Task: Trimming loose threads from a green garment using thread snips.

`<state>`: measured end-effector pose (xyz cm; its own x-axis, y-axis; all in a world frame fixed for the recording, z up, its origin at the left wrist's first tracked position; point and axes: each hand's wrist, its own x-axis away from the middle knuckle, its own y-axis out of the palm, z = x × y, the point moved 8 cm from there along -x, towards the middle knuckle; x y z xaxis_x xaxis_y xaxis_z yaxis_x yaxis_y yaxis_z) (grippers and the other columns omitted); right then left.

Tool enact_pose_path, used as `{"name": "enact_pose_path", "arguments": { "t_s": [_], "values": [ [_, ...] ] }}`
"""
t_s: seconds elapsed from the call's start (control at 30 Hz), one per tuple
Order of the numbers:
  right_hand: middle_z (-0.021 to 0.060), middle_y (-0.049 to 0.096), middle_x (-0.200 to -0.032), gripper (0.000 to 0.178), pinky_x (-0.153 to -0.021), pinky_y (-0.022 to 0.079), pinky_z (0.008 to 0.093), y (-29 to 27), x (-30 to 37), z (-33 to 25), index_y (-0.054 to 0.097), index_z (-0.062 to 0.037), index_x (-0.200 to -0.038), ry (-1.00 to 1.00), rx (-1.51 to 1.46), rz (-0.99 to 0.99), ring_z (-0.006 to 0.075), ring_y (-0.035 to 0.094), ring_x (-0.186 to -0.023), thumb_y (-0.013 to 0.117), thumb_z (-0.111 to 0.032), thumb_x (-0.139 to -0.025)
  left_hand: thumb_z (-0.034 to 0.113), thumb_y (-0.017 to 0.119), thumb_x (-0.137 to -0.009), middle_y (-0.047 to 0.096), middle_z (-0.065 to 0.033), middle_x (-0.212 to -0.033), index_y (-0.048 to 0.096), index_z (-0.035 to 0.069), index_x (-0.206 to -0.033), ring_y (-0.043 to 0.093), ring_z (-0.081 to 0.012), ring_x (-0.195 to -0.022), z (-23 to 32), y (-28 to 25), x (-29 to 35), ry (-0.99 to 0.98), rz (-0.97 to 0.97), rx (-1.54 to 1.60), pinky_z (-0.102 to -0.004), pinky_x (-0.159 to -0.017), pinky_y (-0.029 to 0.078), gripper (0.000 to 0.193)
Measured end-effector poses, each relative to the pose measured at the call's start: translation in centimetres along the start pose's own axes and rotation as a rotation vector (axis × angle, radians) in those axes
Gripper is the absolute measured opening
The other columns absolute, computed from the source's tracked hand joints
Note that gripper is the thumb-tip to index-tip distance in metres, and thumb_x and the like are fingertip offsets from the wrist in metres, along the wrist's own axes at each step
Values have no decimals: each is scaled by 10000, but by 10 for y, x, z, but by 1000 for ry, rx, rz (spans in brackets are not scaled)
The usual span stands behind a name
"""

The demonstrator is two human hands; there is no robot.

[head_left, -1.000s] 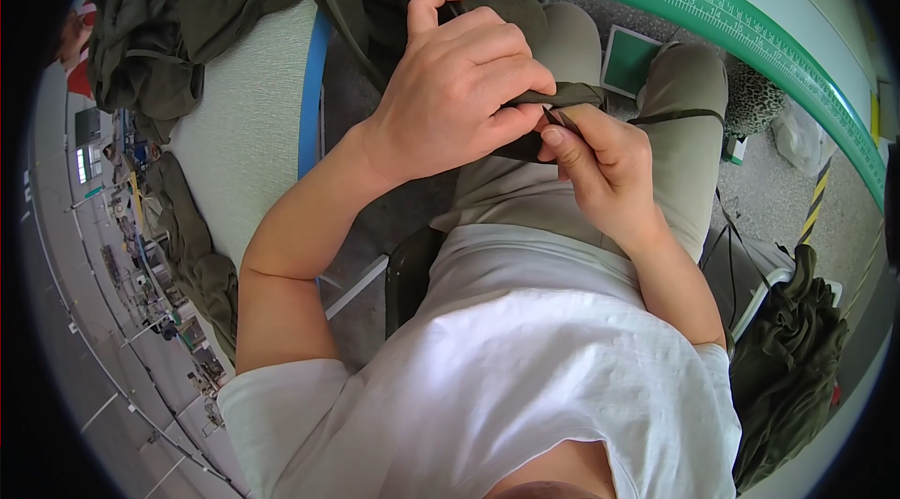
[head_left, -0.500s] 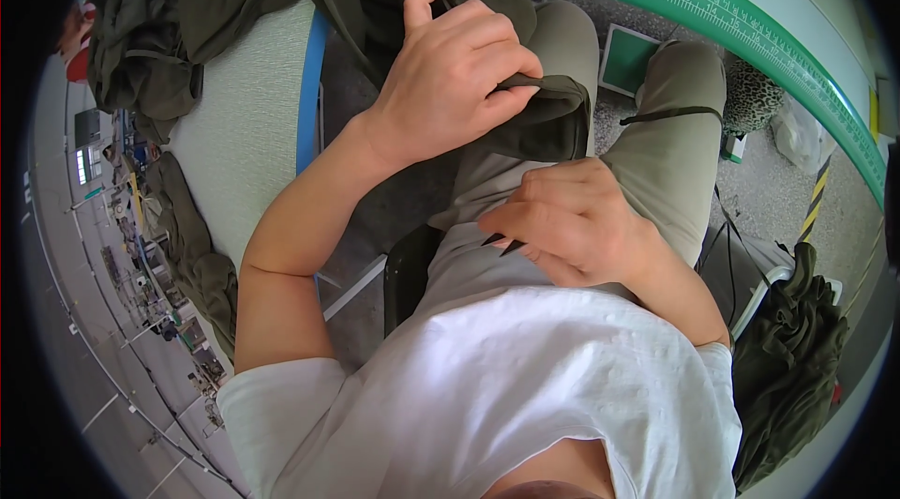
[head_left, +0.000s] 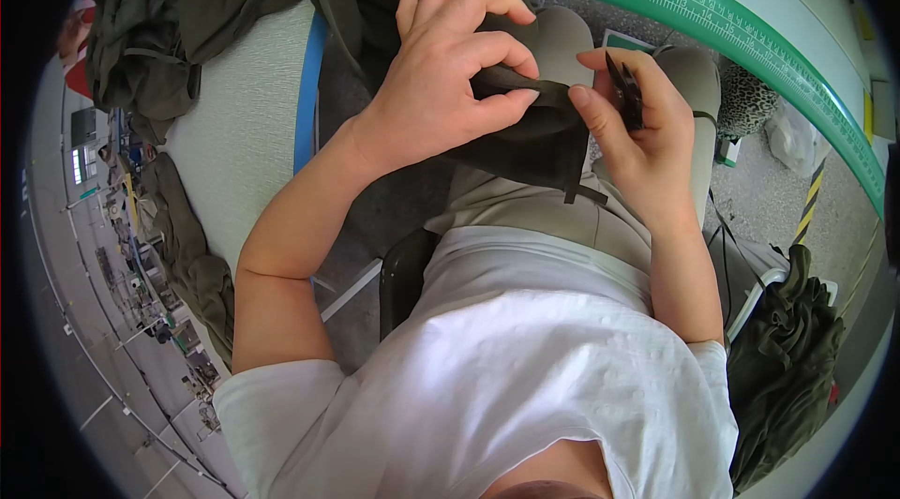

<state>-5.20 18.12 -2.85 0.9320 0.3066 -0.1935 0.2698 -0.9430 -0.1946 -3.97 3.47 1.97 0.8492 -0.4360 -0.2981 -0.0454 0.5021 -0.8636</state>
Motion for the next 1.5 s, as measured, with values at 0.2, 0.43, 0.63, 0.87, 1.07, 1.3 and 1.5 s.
{"name": "enact_pose_path", "arguments": {
  "t_s": [0.2, 0.43, 0.63, 0.87, 1.07, 1.3, 1.5],
  "values": [
    [-15, 509, -777, 143, -568, 360, 192, 23, -9, -32, 542, 2, -986, -356, 296, -137, 63, 435, -643, 609, -5, -860, 74, 711, -641, 531, -22, -1206, 614, 88, -750, 395, -266, -1236, -3, 4, 1, -38, -46, 46, -411, -1044, 252, 147],
    [55, 503, -770, 142, -588, 367, 213, -14, -16, -7, 508, 5, -914, -137, 40, 108, 123, 453, -647, 606, -86, -866, 58, 694, -653, 538, -25, -1193, 614, 78, -760, 394, -258, -1240, -14, 3, 2, -104, -57, 210, -354, -998, 334, 135],
    [90, 504, -743, 181, -586, 393, 255, -2, -8, -13, 505, 13, -910, -172, 204, -183, 176, 469, -628, 607, -127, -857, 56, 691, -657, 536, -27, -1196, 613, 74, -762, 391, -258, -1244, -12, 3, 1, -91, -52, 226, -362, -1000, 333, 132],
    [104, 588, -725, 199, -573, 461, 327, 7, -12, -18, 513, -31, -838, -161, 275, -211, 262, 594, -623, 661, -155, -793, 58, 686, -658, 531, -26, -1196, 615, 71, -759, 391, -261, -1242, -11, 3, 4, -82, -59, 222, -362, -1001, 332, 125],
    [94, 578, -696, 195, -549, 449, 326, 14, -14, -21, 516, -34, -830, -172, 318, -244, 255, 594, -615, 667, -150, -785, 62, 689, -657, 531, -23, -1192, 618, 70, -761, 387, -263, -1245, -10, 5, 4, -74, -69, 221, -367, -1000, 333, 125],
    [25, 504, -683, 146, -536, 360, 238, 14, -11, -17, 530, -8, -854, -201, 164, -226, 116, 456, -597, 656, -65, -808, 65, 697, -656, 532, -25, -1192, 623, 72, -768, 381, -265, -1249, -9, 6, 4, -63, -77, 201, -370, -1002, 334, 135],
    [-38, 533, -705, 147, -536, 353, 214, 9, -8, 15, 562, -17, -869, 191, -458, -79, 57, 450, -614, 683, -80, -815, 48, 707, -653, 521, -42, -1186, 618, 70, -752, 390, -265, -1211, -2, 2, 1, 16, -45, 180, -364, -980, 343, 135]
  ]
}}
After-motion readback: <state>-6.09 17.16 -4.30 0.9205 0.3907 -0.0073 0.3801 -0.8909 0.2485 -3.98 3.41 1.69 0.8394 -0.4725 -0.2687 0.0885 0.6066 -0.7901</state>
